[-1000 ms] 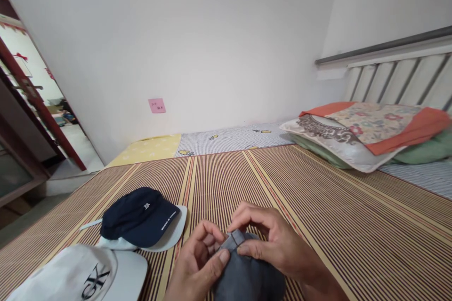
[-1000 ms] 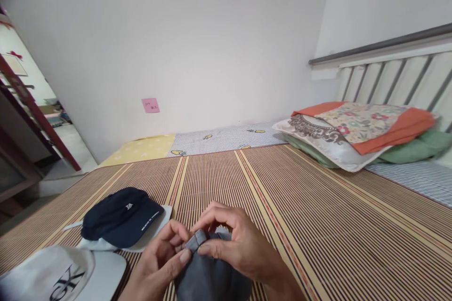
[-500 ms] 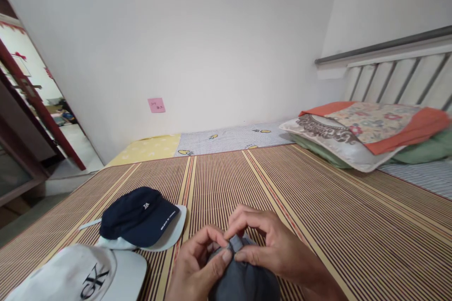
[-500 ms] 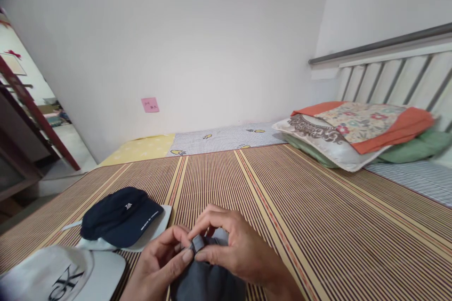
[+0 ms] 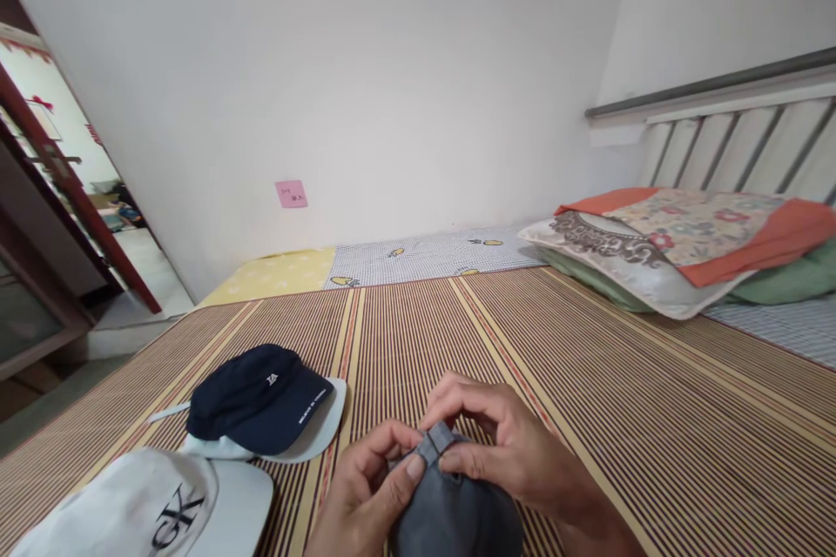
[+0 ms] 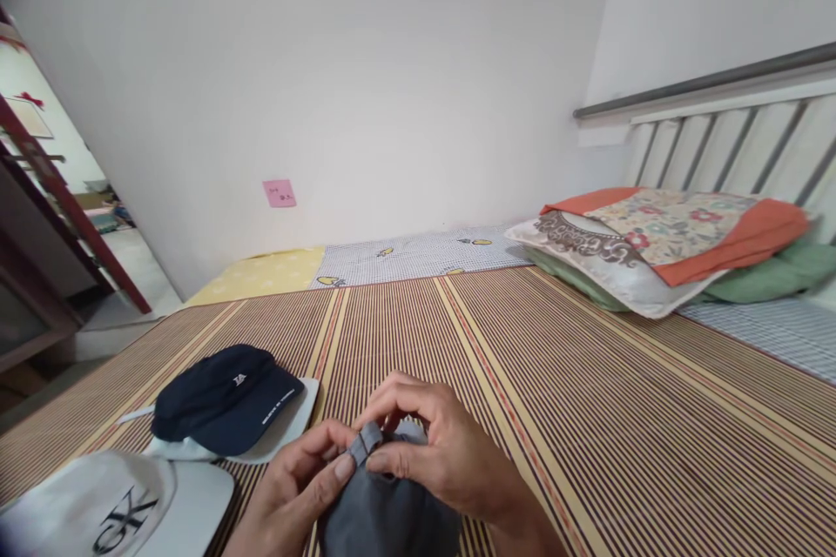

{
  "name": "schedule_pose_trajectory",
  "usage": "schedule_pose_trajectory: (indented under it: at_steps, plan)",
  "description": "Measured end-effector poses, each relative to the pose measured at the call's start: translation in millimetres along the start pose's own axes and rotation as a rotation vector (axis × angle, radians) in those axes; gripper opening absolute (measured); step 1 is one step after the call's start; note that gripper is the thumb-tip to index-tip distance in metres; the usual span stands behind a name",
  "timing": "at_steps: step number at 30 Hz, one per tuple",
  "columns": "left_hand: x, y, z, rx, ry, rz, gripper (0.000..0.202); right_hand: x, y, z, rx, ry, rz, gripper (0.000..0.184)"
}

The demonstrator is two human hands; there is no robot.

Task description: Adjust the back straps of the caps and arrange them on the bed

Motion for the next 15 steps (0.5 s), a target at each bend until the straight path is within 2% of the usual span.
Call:
schedule_pose_trajectory:
  at_steps: [7,12,15]
  plan:
    - [-7,-4.0,-1,-0.037,0.081,0.108,0.034,-3,-2,1,-0.035,-0.014,0.027,0.030]
    - [-10,-4.5,-2,0.066,0.081,0.126,0.039,-2,-5,1,-0.032,-0.038,0.056,0.028]
    - [-12,-3.1,-3,0.085,0.106,0.133,0.041,0,-6,0,-0.024,-0.048,0.081,0.026]
Point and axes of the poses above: each hand's wrist, its own z-axis away from the middle knuckle, its own y-axis out of the back of the hand, x = y × z, the point moved 4 cm from there along -z, towards the middle knuckle, and after that the axes turned 7 degrees about -y, right-handed, at the moved point
